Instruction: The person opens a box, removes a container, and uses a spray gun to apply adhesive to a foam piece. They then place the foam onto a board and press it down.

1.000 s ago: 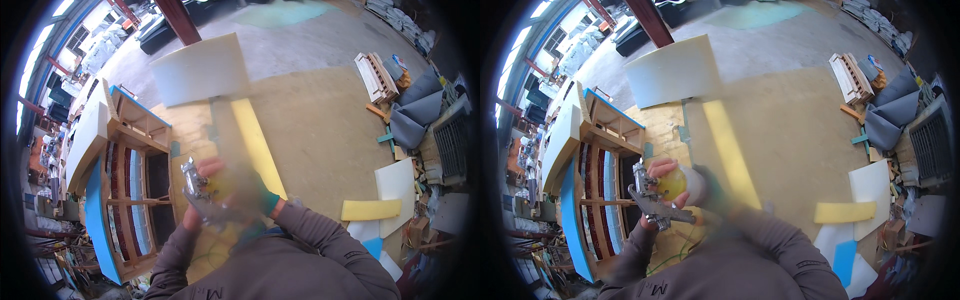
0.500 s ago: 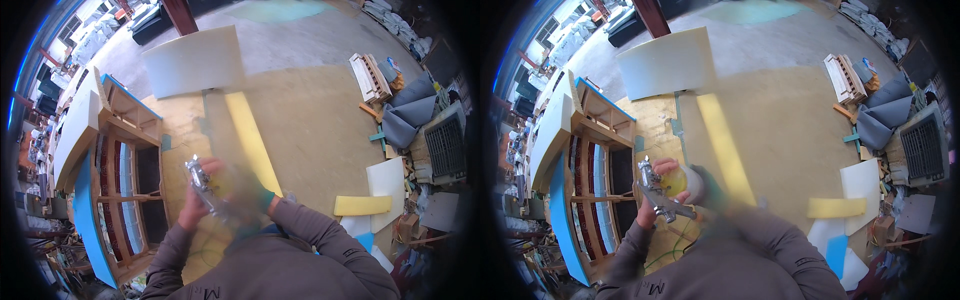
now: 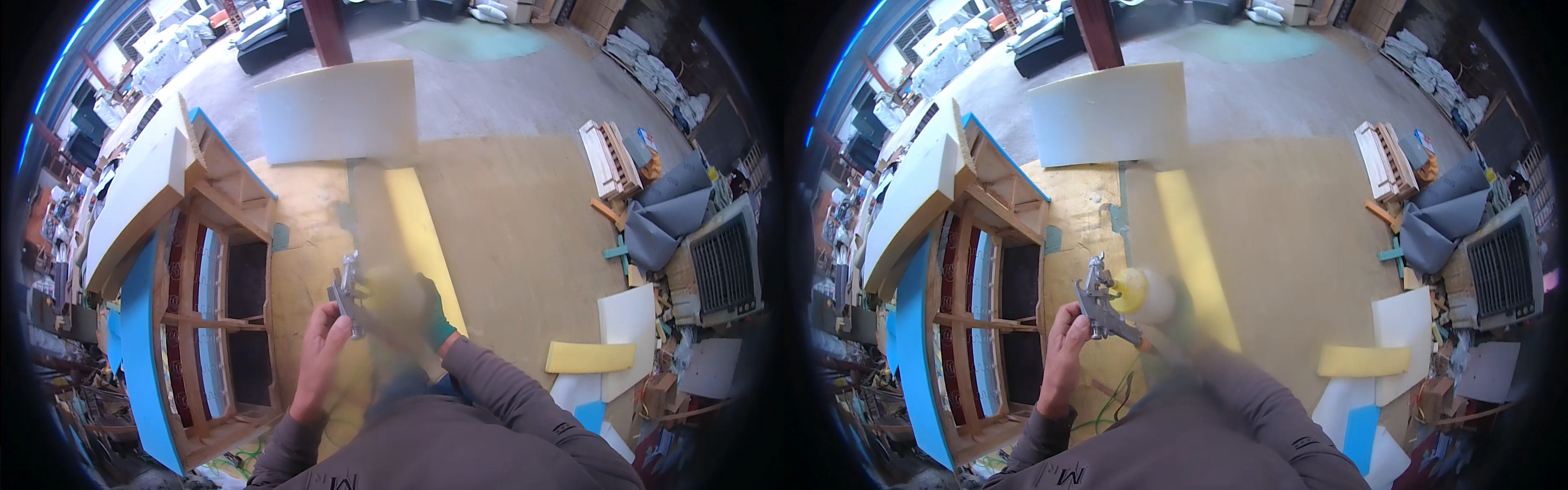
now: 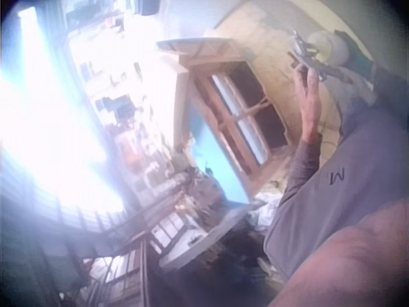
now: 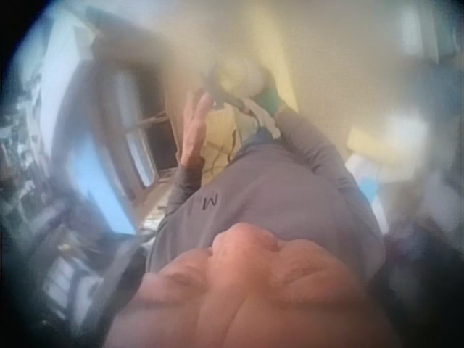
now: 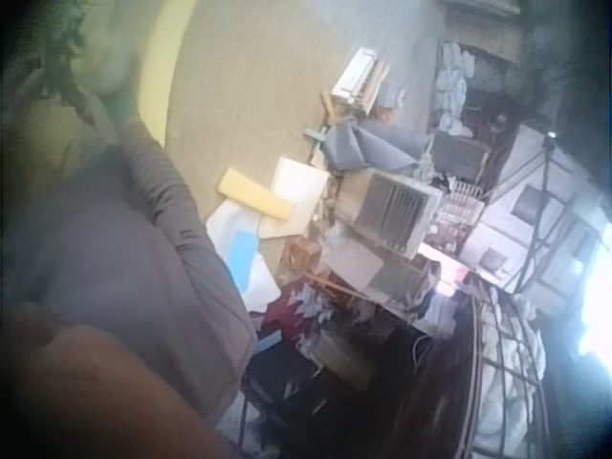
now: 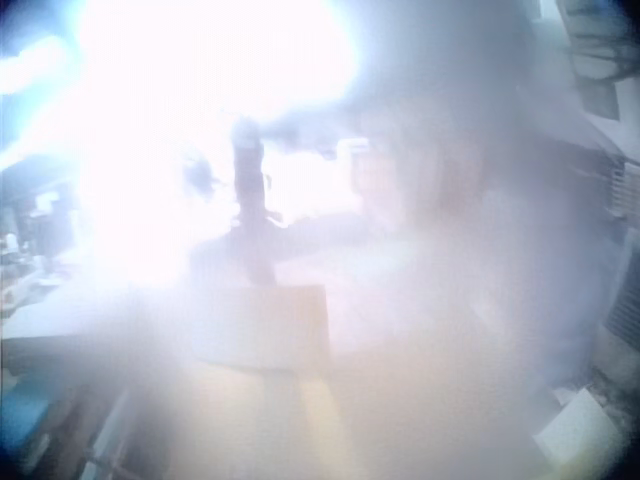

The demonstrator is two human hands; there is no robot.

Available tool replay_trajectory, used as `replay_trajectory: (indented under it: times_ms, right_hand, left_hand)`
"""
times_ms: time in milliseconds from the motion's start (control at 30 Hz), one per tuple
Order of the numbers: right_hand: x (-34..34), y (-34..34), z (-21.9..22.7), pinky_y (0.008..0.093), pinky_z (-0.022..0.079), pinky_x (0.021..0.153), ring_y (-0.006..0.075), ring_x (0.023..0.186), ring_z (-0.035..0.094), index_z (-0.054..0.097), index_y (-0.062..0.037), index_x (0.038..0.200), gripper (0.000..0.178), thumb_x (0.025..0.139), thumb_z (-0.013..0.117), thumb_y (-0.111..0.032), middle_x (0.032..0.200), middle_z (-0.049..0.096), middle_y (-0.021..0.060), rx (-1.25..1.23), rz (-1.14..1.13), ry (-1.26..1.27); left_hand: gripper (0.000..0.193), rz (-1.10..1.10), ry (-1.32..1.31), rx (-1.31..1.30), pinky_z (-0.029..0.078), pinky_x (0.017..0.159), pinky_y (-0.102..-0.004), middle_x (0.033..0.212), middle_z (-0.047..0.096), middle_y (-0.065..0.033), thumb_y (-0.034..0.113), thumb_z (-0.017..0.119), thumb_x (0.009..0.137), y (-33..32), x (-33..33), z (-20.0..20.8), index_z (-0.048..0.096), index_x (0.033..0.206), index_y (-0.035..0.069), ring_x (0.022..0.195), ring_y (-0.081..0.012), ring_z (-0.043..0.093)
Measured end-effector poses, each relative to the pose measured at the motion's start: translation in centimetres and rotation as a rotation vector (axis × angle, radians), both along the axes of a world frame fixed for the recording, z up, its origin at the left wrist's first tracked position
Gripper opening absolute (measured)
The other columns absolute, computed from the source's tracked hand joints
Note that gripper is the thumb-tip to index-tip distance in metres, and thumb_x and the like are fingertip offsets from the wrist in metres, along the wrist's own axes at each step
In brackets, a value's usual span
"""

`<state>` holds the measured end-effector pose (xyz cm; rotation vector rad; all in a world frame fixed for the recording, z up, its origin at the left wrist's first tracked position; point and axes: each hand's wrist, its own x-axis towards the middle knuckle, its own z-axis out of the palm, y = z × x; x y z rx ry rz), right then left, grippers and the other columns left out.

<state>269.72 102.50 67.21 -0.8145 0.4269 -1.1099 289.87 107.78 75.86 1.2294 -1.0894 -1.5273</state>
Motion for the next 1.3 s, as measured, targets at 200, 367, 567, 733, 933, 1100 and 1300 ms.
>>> replay_trajectory:
  times_ms: [200,367,567,733,933,1100,1300]
  right_hand:
    - [1.1,1.5,-3.5,0.0366,0.057,0.097,0.0236,0.111,0.07,0.056,-0.0038,0.146,0.053,0.099,0.072,-0.024,0.132,0.067,0.014,-0.48,-0.25,0.803]
    - [1.5,2.7,-2.6,0.0393,0.056,0.087,0.0262,0.098,0.07,0.066,-0.0069,0.133,0.054,0.094,0.079,-0.041,0.118,0.07,0.0126,-0.255,-0.227,0.57]
    - [0.7,2.5,-8.7,0.0409,0.054,0.095,0.0261,0.108,0.067,0.062,-0.0068,0.137,0.049,0.098,0.074,-0.034,0.124,0.068,0.0128,-0.576,-0.335,0.774]
    - [-1.1,4.7,-24.4,0.0442,0.051,0.105,0.0253,0.127,0.061,0.055,-0.0094,0.149,0.05,0.105,0.064,-0.031,0.143,0.061,0.0129,0.54,-0.287,0.053]
    - [-10.4,10.0,-30.4,0.0382,0.056,0.093,0.0234,0.114,0.07,0.057,-0.0109,0.142,0.045,0.11,0.051,-0.043,0.135,0.068,0.0064,0.662,-0.353,0.521]
    - [-10.8,10.9,-28.1,0.0438,0.056,0.09,0.0277,0.11,0.07,0.058,-0.0096,0.14,0.049,0.107,0.057,-0.046,0.134,0.067,0.0094,1.016,-0.644,0.416]
    - [-9.5,4.8,-26.4,0.0435,0.057,0.089,0.0281,0.11,0.071,0.06,-0.0078,0.133,0.048,0.105,0.061,-0.046,0.127,0.069,0.0096,1.031,-0.616,0.418]
  left_hand:
    - [0.027,0.091,-0.118,-0.012,0.049,0.093,-0.0297,0.113,0.066,-0.0058,0.02,0.059,0.106,0.9,-0.5,-1.1,0.06,0.124,0.0,0.103,-0.0141,0.063]
    - [0.024,0.187,-0.007,0.077,0.055,0.1,-0.0403,0.111,0.068,-0.0134,0.013,0.05,0.105,1.8,-1.1,-2.5,0.059,0.12,-0.002,0.105,-0.0253,0.071]
    - [0.025,0.184,0.071,0.04,0.056,0.099,-0.0411,0.108,0.068,-0.0133,0.017,0.048,0.102,-0.1,-0.7,-3.7,0.058,0.116,-0.001,0.104,-0.0267,0.071]
    - [0.022,0.134,-0.059,0.033,0.055,0.089,-0.0358,0.103,0.068,-0.0115,0.019,0.053,0.101,-5.4,2.4,-5.6,0.059,0.111,0.001,0.097,-0.0206,0.069]
    - [0.016,0.047,-0.279,0.08,0.045,0.06,-0.026,0.09,0.066,-0.0048,0.019,0.064,0.097,-13.0,8.3,-10.0,0.06,0.105,0.005,0.075,-0.0083,0.056]
    - [0.014,0.011,-0.369,0.167,0.044,0.07,-0.0248,0.088,0.068,-0.0021,0.016,0.068,0.096,-19.2,13.4,-14.0,0.062,0.102,0.004,0.078,-0.0065,0.056]
    - [0.015,0.072,-0.491,0.115,0.038,0.044,-0.0264,0.073,0.054,0.0008,0.013,0.071,0.093,-24.7,17.4,-18.4,0.058,0.096,0.007,0.052,-0.0079,0.048]
